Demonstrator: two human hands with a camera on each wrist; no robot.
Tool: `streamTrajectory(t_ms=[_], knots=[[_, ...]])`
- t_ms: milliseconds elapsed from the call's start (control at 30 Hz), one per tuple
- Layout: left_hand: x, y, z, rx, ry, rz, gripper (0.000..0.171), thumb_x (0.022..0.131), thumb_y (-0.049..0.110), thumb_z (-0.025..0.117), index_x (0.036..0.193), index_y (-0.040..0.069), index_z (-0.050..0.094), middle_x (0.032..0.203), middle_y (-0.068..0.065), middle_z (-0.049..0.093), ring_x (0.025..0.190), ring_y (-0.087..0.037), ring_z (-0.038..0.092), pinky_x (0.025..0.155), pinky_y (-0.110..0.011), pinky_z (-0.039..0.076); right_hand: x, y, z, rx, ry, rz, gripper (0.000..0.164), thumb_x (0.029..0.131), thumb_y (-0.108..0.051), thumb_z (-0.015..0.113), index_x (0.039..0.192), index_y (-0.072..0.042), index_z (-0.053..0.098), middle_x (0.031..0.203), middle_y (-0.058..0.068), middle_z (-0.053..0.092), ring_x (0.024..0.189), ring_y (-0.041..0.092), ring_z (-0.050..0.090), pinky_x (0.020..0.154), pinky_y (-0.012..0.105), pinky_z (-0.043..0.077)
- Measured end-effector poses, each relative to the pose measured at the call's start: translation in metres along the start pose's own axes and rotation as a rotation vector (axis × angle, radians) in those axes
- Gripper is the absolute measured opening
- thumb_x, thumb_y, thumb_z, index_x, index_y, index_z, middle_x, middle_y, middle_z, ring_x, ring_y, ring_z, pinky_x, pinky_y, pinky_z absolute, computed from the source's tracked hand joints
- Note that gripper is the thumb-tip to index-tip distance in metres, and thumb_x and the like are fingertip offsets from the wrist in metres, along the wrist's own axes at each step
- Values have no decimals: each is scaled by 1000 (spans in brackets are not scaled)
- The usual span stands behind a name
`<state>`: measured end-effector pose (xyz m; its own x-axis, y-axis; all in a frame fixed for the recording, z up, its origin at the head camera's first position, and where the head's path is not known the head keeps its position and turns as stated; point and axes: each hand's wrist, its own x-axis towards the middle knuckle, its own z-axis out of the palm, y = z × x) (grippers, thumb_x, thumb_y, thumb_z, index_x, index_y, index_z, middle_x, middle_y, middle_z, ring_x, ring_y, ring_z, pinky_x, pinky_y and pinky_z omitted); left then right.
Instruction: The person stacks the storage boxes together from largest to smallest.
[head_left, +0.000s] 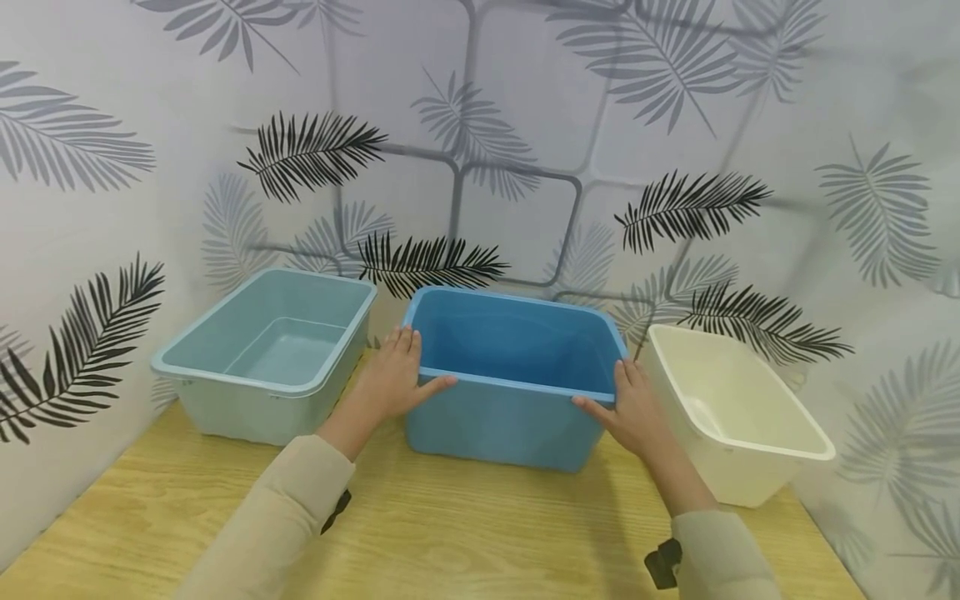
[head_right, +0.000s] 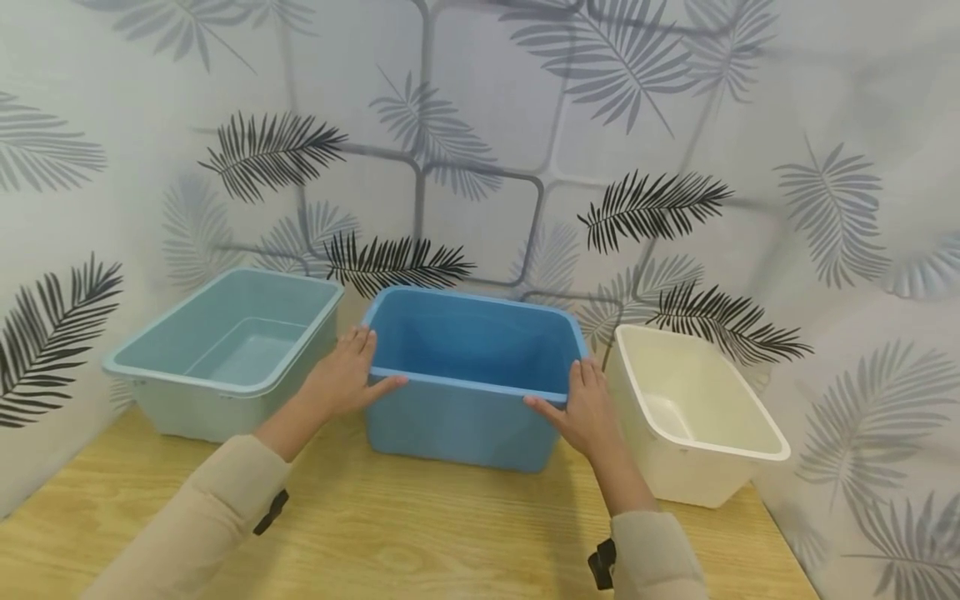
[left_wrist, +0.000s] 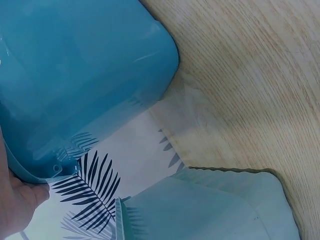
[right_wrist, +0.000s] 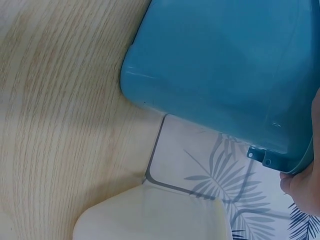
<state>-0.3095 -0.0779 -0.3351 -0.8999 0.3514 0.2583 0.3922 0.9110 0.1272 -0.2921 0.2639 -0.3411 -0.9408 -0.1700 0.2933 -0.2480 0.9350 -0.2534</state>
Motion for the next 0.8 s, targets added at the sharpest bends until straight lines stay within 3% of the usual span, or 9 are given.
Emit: streamTrajectory(t_ms=[800], knots=[[-17, 5, -2, 13, 58, -1, 92, 88, 61, 44, 138, -15, 28, 145, -32, 29, 138, -42, 24, 114, -47, 23, -14, -5, 3, 2, 66, -34, 95, 85, -56, 56, 137, 18, 26, 144, 36, 24, 134, 50, 21, 108, 60, 24]])
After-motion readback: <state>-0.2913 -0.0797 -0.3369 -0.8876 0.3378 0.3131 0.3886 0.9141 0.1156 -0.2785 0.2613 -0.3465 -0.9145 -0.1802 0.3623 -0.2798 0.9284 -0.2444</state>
